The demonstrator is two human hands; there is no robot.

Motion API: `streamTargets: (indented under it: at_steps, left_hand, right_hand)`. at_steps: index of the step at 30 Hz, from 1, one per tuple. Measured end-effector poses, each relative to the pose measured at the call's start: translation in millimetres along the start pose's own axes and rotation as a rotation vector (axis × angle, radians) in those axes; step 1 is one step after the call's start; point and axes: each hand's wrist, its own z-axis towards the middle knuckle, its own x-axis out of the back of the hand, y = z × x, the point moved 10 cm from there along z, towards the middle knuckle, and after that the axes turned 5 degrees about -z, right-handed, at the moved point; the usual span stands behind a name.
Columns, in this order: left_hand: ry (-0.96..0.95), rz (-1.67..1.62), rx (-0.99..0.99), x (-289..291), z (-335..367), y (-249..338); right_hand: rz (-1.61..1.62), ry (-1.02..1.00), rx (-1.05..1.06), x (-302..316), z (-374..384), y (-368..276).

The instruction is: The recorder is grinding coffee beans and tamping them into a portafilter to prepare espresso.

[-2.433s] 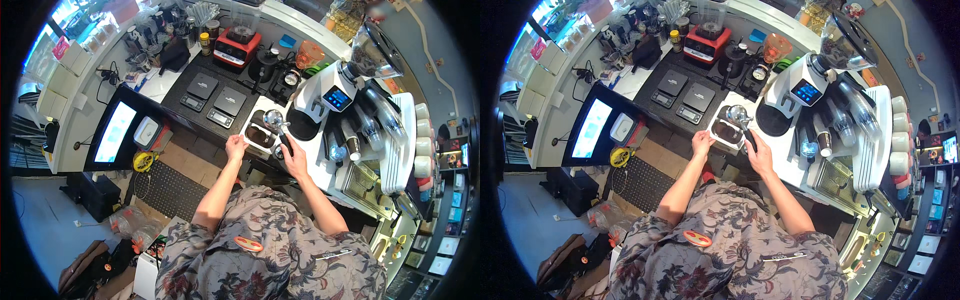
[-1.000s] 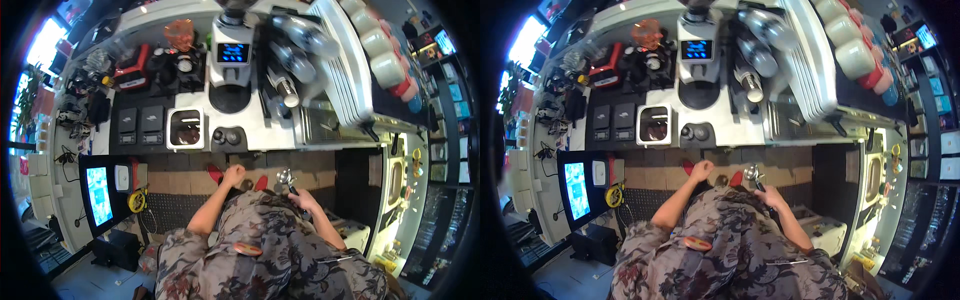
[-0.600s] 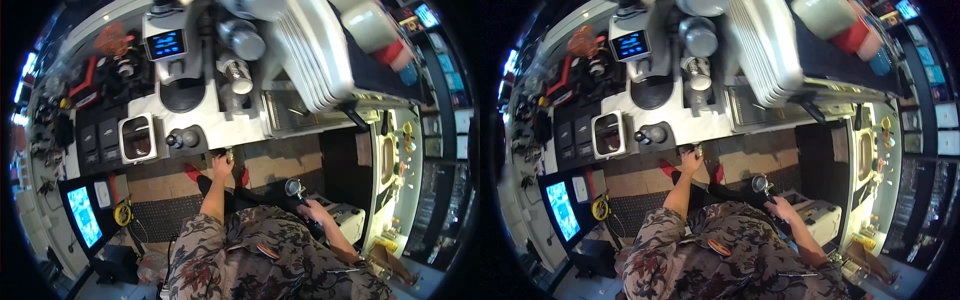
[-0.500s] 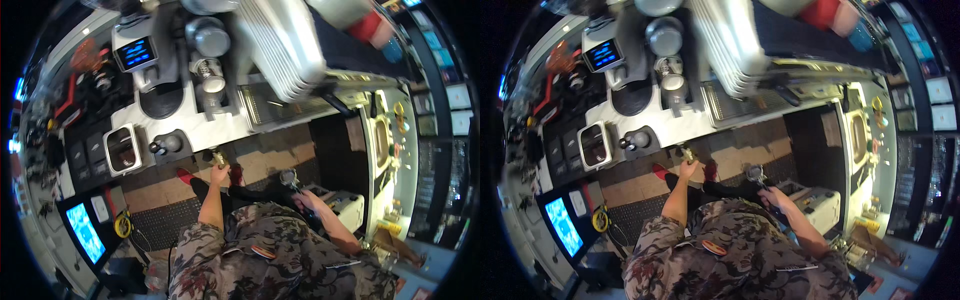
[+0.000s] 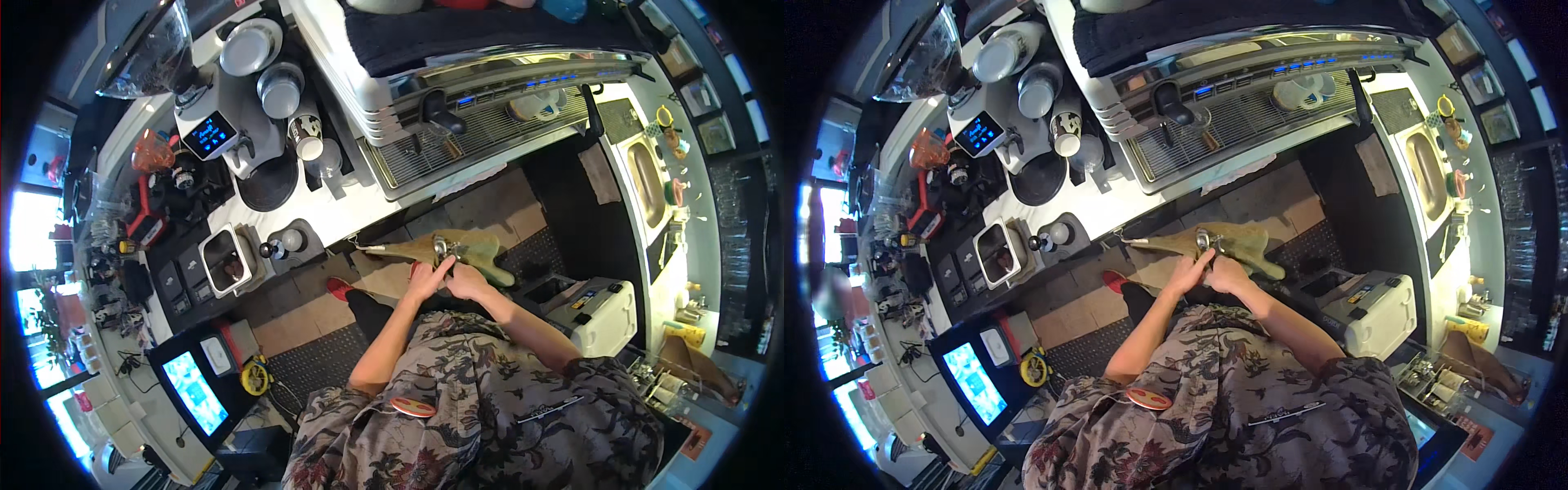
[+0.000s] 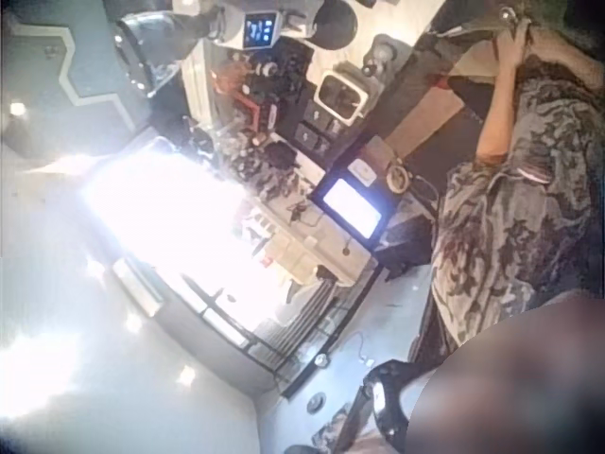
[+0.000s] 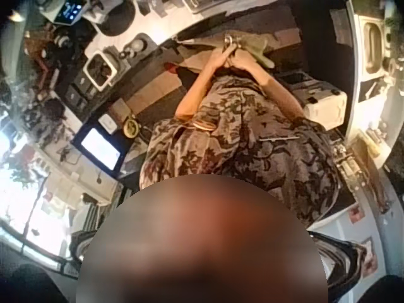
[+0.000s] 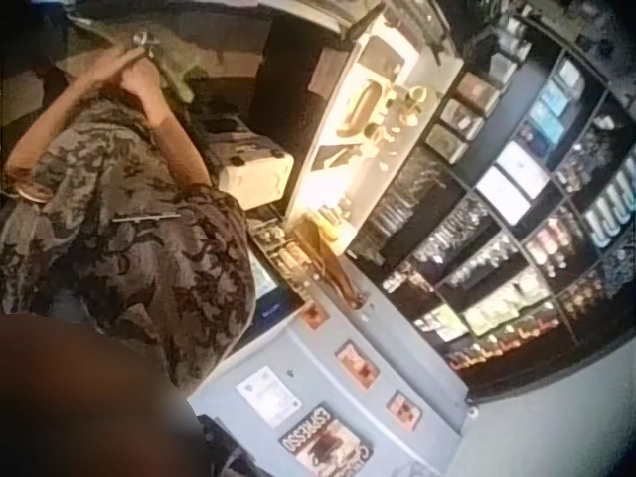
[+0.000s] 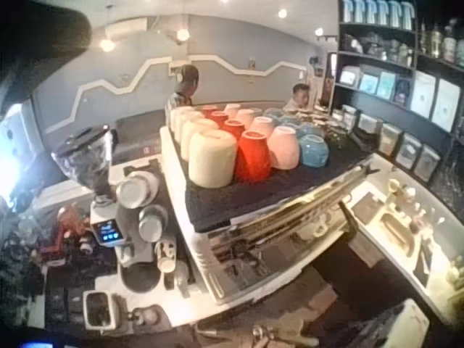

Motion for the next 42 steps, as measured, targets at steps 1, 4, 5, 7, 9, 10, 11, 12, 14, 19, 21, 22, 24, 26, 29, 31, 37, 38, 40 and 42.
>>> streamTargets:
  at_steps: [1, 4, 5, 7, 9, 10, 11, 12, 14, 19, 21, 22, 24, 26, 29, 31, 37, 38, 40, 42]
  left_hand:
    - [0.021, 0.017, 0.02, 0.9, 0.3, 3.3]
    - [-0.01, -0.677, 0.242, 10.6, 4.5, -15.6]
    - [-0.065, -0.98, 0.358, 1.3, 4.4, -8.4]
    - [0.009, -0.346, 0.231, 14.9, -0.2, -28.0]
    - [0.065, 0.364, 0.043, 12.9, -15.4, 4.9]
    - [0.09, 0.239, 0.085, 15.7, -14.8, 13.5]
    - [0.121, 0.114, 0.133, 20.3, -10.7, 14.4]
    - [0.103, -0.392, 0.246, 20.7, -6.8, 5.6]
    - [0.056, -1.007, 0.247, 30.7, -0.7, 12.9]
    - [0.27, 0.615, 0.063, 38.1, -14.4, 5.9]
    - [0.142, -0.792, 0.359, 28.8, -10.0, -10.9]
    - [0.061, -0.986, 0.152, 40.2, -3.8, 15.7]
    - [0.131, -0.609, 0.174, 38.3, -8.1, -1.3]
    - [0.234, 0.153, 0.217, 45.8, -16.3, -7.3]
    - [0.143, 0.186, 0.198, 49.5, -5.1, -15.2]
    - [0.094, -0.817, 0.285, 34.5, -5.7, 4.3]
    - [0.27, 0.406, 0.085, 44.8, -12.0, 15.1]
    - [0.228, -0.132, 0.203, 51.3, -0.4, -3.0]
    - [0.119, -0.936, 0.248, 46.6, 9.2, -5.7]
    - [0.287, -0.427, 0.202, 58.8, -1.5, -14.2]
  right_hand:
    - [-0.257, 0.094, 0.063, 8.5, 1.8, -10.0]
    - [-0.293, 0.063, 0.067, -0.1, 3.3, -15.2]
    - [-0.305, 0.065, 0.041, -5.8, 5.3, -11.0]
    - [-0.363, 0.054, 0.155, -17.2, 13.2, -24.2]
    - [-0.256, 0.036, 0.056, 18.8, -11.8, -40.1]
    - [-0.246, 0.031, 0.107, 26.1, -15.6, -45.8]
    - [-0.247, 0.029, 0.11, 22.4, -13.6, -42.4]
    - [-0.276, 0.051, 0.044, 19.1, -8.6, -30.6]
    - [-0.309, 0.071, -0.006, 14.9, -12.0, -25.9]
    - [-0.401, -0.025, 0.123, 11.5, -14.1, -51.9]
    - [-0.342, 0.078, 0.023, 17.4, -16.2, -32.1]
    - [-0.302, 0.11, 0.039, 15.8, -16.9, -35.2]
    - [-0.317, 0.062, 0.041, 5.1, -14.6, -36.4]
    - [-0.361, -0.027, 0.068, 8.5, -25.2, -52.4]
    - [-0.381, 0.044, 0.081, 14.4, -20.5, -50.0]
    - [-0.451, 0.027, 0.054, 19.9, -15.8, -33.7]
    - [-0.488, -0.083, 0.13, 40.3, -20.2, -52.3]
    - [-0.474, 0.027, 0.154, 42.2, -19.4, -49.1]
    - [-0.433, 0.07, 0.128, 25.5, -16.9, -42.9]
    - [-0.433, 0.051, 0.151, 30.3, -17.8, -60.4]
